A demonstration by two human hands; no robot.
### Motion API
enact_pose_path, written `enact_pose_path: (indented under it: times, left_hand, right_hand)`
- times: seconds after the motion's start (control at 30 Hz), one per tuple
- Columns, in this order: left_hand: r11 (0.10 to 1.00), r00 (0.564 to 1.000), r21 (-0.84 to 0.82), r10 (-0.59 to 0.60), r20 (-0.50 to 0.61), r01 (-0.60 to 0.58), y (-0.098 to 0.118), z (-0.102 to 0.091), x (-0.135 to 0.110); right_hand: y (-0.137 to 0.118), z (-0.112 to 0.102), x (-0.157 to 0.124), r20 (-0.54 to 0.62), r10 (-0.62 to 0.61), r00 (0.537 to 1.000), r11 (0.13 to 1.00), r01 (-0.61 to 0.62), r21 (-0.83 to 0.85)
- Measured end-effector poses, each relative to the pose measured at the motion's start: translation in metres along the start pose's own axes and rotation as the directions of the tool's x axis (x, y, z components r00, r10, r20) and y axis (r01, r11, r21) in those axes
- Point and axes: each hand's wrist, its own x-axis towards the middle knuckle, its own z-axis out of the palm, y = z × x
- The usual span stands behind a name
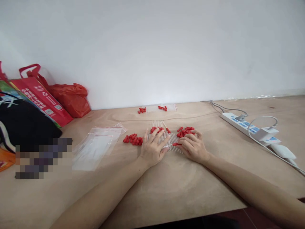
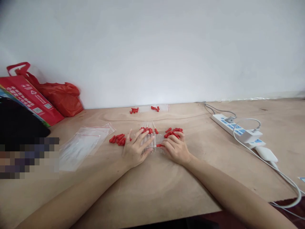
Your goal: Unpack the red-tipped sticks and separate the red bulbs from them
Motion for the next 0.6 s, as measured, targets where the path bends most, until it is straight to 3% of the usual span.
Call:
enact_pose_path:
  times: [0.33,0.6]
  left_hand:
    - [0.986,0.992,-0.104,0.125,-0.021,-0.126,-0.002,-0.003,-0.004]
    - [0.982,0.989,-0.115,0.146,-0.026,-0.148,0.002,-0.010,-0.004]
  right_hand:
    - [-0.015,0.004,0.004,0.001,-0.075,0.997,0.997,0.075,0.000]
    - [-0.015,-0.001,0.002,0.126,-0.042,0.991,0.998,0.036,0.050]
